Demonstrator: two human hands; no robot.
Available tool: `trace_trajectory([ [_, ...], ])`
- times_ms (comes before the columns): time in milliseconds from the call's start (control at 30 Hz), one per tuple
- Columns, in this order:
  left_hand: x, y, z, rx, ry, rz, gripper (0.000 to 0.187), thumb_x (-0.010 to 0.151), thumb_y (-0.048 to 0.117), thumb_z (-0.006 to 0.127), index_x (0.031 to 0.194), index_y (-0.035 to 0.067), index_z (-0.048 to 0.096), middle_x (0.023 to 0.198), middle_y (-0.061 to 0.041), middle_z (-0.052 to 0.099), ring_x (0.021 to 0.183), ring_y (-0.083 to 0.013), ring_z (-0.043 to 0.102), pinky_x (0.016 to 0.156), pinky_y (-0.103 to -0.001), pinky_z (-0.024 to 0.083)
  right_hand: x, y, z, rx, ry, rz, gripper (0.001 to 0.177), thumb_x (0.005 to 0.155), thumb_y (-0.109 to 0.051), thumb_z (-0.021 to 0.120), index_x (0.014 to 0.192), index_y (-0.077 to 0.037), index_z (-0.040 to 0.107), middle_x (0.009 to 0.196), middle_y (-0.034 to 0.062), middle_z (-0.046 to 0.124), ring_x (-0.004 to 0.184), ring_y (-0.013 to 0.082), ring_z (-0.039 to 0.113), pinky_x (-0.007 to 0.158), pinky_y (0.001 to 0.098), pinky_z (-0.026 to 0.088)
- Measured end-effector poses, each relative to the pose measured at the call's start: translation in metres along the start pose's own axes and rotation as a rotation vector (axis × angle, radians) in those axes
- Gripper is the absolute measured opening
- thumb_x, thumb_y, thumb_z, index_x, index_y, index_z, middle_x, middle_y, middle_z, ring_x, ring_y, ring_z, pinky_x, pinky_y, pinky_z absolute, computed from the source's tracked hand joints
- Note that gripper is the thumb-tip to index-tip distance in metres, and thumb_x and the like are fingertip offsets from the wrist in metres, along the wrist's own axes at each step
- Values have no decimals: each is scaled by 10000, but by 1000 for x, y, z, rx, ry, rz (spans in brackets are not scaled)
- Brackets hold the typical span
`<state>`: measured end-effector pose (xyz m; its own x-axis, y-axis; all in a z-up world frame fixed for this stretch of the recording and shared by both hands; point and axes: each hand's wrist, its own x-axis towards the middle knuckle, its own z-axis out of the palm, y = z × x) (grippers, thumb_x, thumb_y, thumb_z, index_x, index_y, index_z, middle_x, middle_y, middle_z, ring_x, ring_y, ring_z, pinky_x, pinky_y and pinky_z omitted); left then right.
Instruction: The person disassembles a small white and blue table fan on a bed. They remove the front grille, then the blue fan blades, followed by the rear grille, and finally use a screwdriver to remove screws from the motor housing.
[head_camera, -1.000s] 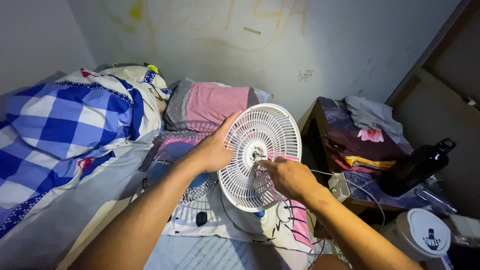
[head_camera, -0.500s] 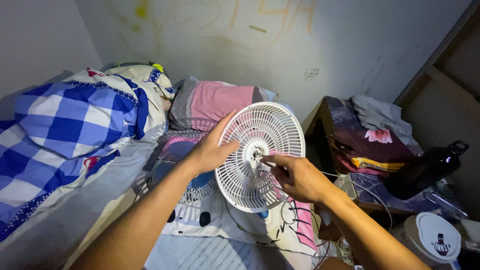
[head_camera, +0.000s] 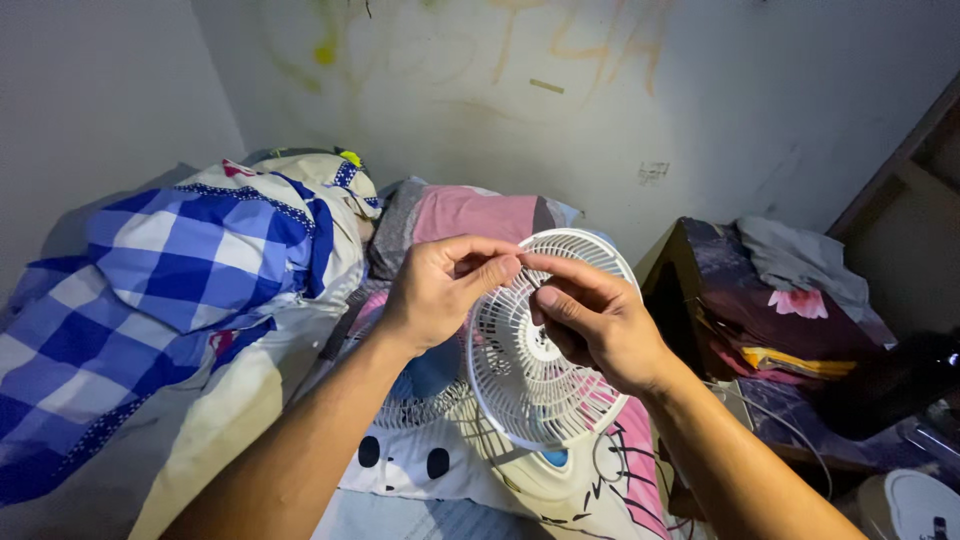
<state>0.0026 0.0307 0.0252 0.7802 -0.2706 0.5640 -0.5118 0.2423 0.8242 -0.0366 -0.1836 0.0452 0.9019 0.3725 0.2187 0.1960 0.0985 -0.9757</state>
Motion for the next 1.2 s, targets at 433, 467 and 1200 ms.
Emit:
trace_trajectory([
  [433,-35,-167,-135,355,113,-338,143,998,70,640,1004,-34,738,873,-41,713,767,-91,621,682,-243,502,13,25,-11,10,234,56,235,986,-131,612,1193,-40,675,838,30,656,515,81,482,407,231,319],
  [467,-47,-200,-149,295,159,-420,147,971,59,612,1016,-29,721,878,-55,720,764,-122,644,673,-270,512,12,30,-13,19,248,71,231,988,-137,612,1187,-40,680,830,27,647,511,80,475,408,230,317],
  [1200,-119,-395,-230,-485,398,-817,338,994,169,579,1203,-83,664,1074,-190,706,951,-254,704,798,-356,569,3,74,-52,-70,318,131,207,974,-121,610,1135,-16,688,820,67,658,501,84,465,402,231,313],
])
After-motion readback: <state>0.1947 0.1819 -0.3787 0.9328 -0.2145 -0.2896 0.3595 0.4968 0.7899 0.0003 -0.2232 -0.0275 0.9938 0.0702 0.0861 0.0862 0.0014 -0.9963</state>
